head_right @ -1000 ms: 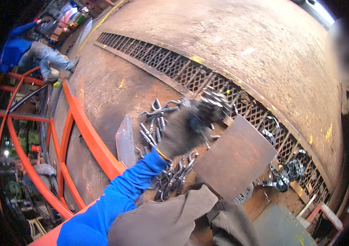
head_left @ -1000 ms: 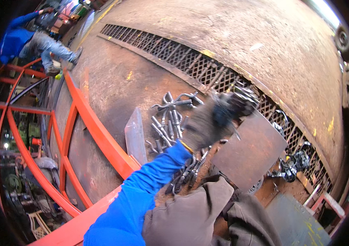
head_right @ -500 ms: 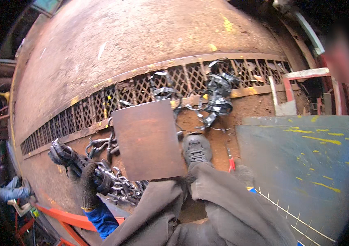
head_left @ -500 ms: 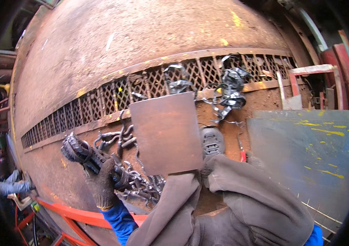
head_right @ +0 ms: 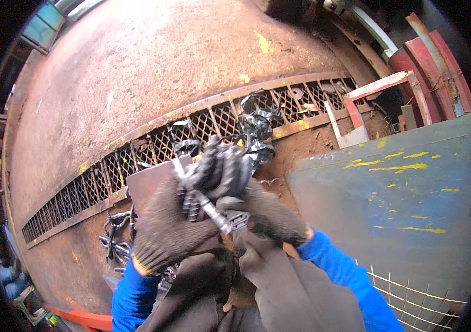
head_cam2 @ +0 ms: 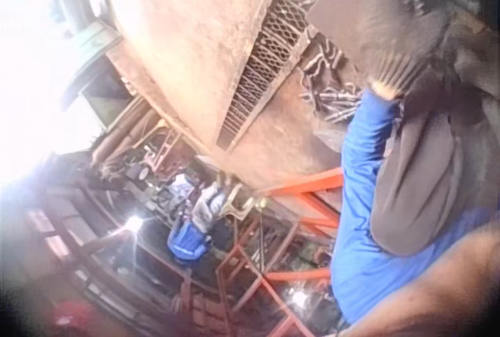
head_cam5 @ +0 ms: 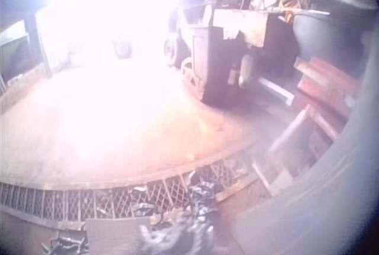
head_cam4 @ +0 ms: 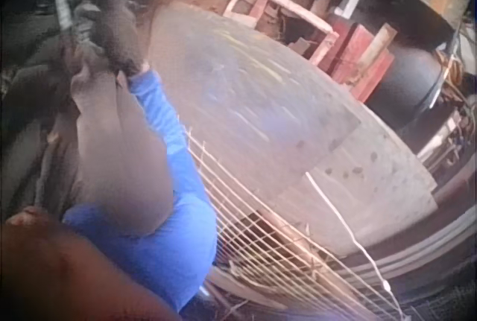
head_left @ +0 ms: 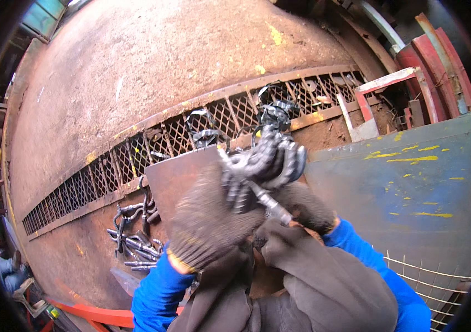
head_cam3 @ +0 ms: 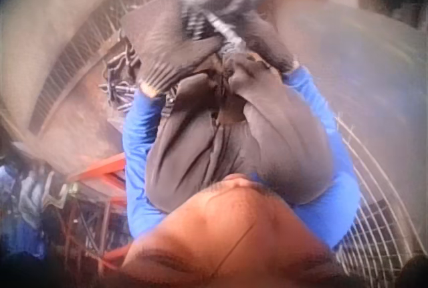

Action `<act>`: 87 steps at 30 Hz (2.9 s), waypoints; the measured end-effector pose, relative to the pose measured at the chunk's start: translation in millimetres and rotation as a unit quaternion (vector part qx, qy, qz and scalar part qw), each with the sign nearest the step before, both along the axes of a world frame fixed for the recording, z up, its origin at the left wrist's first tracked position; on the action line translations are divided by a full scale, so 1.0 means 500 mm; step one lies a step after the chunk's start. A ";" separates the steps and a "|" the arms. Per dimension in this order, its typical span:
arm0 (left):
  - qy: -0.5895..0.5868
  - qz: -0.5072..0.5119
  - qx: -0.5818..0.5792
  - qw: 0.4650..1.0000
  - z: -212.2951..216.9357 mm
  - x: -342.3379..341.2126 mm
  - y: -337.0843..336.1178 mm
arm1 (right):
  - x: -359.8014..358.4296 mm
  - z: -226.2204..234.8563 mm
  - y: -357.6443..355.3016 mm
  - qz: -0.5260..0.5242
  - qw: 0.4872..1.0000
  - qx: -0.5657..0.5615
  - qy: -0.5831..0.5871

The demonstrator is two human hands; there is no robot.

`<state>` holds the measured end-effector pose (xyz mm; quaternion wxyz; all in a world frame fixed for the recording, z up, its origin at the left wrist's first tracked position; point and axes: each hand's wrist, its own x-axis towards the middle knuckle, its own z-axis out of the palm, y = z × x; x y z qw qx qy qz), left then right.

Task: The person gathers several curved metal rods on a metal plate, aligns them, and uses a strap and scissors to bundle them together. The person then picks up the bundled rods and places them on the plate.

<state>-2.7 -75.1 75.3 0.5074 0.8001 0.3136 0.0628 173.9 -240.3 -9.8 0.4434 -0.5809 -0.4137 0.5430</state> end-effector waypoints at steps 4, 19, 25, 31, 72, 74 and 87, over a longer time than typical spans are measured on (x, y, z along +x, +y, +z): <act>0.091 -0.026 0.016 0.995 -0.031 0.077 -0.045 | -0.037 -0.055 0.009 -0.146 0.949 0.050 0.274; 0.058 -0.196 0.386 0.899 -0.242 0.288 0.034 | 0.016 -0.173 -0.044 -0.372 0.774 -0.078 0.506; 0.186 -0.230 0.302 0.906 -0.486 0.378 0.022 | 0.012 -0.188 -0.057 -0.381 0.826 -0.170 0.380; 0.008 -0.113 0.448 0.887 -0.318 0.412 0.158 | 0.012 -0.207 -0.043 -0.402 0.812 -0.146 0.397; 0.374 0.381 -0.018 0.846 -0.422 -0.410 -0.175 | -0.178 -0.080 0.129 0.068 0.984 -0.147 -0.081; 0.354 0.415 -0.006 0.838 -0.413 -0.400 -0.167 | -0.168 -0.077 0.126 0.090 0.969 -0.210 -0.097; 0.363 0.262 0.062 0.892 -0.483 -0.446 -0.219 | -0.008 -0.268 -0.127 -0.246 0.915 -0.231 -0.222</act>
